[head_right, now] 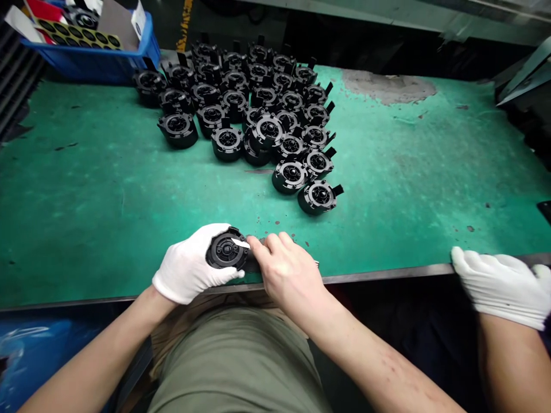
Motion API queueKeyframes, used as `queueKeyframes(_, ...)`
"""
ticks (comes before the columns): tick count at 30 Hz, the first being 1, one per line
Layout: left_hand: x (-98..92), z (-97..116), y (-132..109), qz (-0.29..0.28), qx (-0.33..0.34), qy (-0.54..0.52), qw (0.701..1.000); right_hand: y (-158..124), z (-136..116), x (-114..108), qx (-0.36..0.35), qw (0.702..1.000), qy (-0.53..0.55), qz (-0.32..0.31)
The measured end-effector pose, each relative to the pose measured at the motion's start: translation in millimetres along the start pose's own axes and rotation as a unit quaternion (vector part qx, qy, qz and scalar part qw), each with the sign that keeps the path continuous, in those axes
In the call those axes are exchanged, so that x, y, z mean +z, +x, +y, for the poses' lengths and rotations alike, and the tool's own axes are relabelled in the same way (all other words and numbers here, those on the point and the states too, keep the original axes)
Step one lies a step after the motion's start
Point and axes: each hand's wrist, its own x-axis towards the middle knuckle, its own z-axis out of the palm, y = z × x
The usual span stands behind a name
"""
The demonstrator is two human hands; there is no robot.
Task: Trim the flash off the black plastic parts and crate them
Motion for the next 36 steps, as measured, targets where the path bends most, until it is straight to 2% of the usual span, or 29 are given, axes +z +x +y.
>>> queueKeyframes(5,1.5,-1,-1,-0.002,-0.002,0.003,1.0,1,-3,0,0.009,1.0,-0.006,-0.005)
queueKeyframes(10,2.6,-2,-1,0.015,0.014,0.001,1.0,-2,-14,2,0.049,0.999,-0.016,-0.014)
queueKeyframes(14,3.4,-1,-3,0.018,0.008,-0.004,1.0,-9,-16,6,0.051,0.998,0.019,0.025)
queueKeyframes(18,-0.1,-1,-2,-0.015,-0.011,-0.023,1.0,-19,-1,10,0.042,0.991,0.109,0.065)
queueKeyframes(22,-7.7,-5,3,-0.083,-0.028,-0.042,0.995,-20,20,16,0.09,0.974,0.193,0.078)
queueKeyframes(25,-10.7,-13,4,-0.121,-0.016,-0.072,0.99,-13,21,19,0.142,0.941,0.296,0.076)
queueKeyframes(27,-10.6,-19,2,-0.118,0.006,-0.103,0.988,-6,15,20,0.161,0.916,0.365,0.05)
queueKeyframes(29,-10.1,-24,-3,-0.095,0.031,-0.13,0.986,-1,8,20,0.153,0.893,0.422,0.014)
queueKeyframes(31,-9.4,-27,-7,-0.062,0.061,-0.141,0.986,2,2,20,0.155,0.866,0.476,0.003)
queueKeyframes(34,-7.1,-29,-12,-0.018,0.112,-0.142,0.983,6,3,23,0.2,0.803,0.562,-0.005)
queueKeyframes(36,-4.9,-28,-14,-0.003,0.123,-0.142,0.982,9,5,24,0.207,0.766,0.608,-0.035)
